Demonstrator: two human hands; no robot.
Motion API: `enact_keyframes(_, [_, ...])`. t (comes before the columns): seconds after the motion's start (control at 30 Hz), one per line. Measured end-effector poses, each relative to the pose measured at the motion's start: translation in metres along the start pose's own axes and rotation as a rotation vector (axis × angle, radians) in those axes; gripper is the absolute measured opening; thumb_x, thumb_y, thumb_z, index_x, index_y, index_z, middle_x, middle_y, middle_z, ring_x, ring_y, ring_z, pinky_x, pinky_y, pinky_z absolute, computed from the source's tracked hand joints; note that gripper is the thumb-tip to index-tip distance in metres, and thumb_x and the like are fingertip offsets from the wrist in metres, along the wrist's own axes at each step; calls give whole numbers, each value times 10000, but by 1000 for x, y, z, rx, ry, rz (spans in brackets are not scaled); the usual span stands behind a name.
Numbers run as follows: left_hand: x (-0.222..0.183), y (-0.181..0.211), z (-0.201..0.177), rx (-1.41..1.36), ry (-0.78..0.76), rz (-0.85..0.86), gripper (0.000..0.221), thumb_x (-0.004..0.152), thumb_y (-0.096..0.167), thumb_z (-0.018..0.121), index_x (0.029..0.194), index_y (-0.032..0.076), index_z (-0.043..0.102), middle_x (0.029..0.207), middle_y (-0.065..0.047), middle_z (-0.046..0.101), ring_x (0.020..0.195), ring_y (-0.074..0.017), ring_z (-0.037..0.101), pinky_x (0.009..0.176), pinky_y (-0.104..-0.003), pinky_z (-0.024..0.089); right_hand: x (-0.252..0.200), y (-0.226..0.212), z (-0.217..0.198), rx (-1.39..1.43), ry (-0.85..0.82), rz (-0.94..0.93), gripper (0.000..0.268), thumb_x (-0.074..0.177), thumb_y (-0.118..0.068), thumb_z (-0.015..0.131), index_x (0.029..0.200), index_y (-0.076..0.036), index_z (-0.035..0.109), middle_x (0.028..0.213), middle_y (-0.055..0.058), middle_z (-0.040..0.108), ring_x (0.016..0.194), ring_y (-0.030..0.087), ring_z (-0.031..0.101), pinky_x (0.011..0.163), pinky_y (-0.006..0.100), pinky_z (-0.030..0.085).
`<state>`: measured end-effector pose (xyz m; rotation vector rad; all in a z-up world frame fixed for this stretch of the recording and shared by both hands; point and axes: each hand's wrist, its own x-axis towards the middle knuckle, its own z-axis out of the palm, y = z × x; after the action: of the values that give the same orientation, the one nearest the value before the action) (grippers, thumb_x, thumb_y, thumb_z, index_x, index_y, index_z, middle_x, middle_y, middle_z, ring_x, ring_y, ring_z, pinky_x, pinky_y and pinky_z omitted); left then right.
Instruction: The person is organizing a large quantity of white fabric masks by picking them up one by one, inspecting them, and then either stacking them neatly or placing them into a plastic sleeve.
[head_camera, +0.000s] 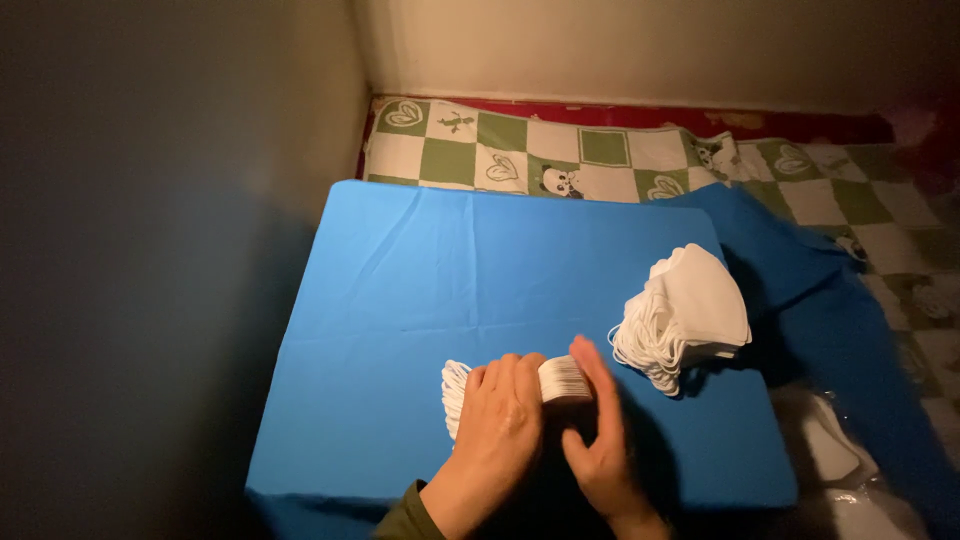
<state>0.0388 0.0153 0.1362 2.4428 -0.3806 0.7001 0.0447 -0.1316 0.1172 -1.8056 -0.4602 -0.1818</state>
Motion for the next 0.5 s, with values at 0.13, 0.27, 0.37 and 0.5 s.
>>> enact_keyframes(0.13, [0, 2, 1, 6, 14, 16, 316, 885, 90, 598, 1188, 7, 562, 966, -130, 545, 824, -256, 523, 836, -387, 405, -2, 7, 0, -138, -40, 60, 919, 665, 152, 539, 1542, -26, 331, 1590, 184, 440, 1461, 305, 454, 1200, 411, 341])
enact_keyframes(0.27, [1, 6, 2, 4, 36, 17, 277, 918, 121, 557, 1181, 34, 573, 950, -110, 532, 817, -248, 509, 819, -377, 390, -5, 23, -7, 107, -23, 27, 979, 592, 157, 466, 1544, 1, 299, 1602, 206, 400, 1477, 322, 427, 1224, 424, 330])
enact_keyframes(0.37, [-6, 5, 1, 9, 30, 1, 278, 920, 122, 551, 1183, 36, 577, 960, -106, 547, 819, -244, 516, 818, -372, 386, -10, 22, -6, 157, -45, 113, 1009, 564, 150, 455, 1549, -15, 314, 1565, 203, 479, 1449, 307, 484, 1207, 400, 349])
enact_keyframes(0.5, [-7, 10, -6, -31, 19, 24, 258, 935, 141, 580, 1171, 36, 573, 967, -109, 547, 837, -242, 525, 833, -367, 396, -19, 24, -5, 226, -84, 111, 885, 704, 181, 553, 1539, -21, 340, 1585, 194, 469, 1441, 288, 489, 1200, 382, 366])
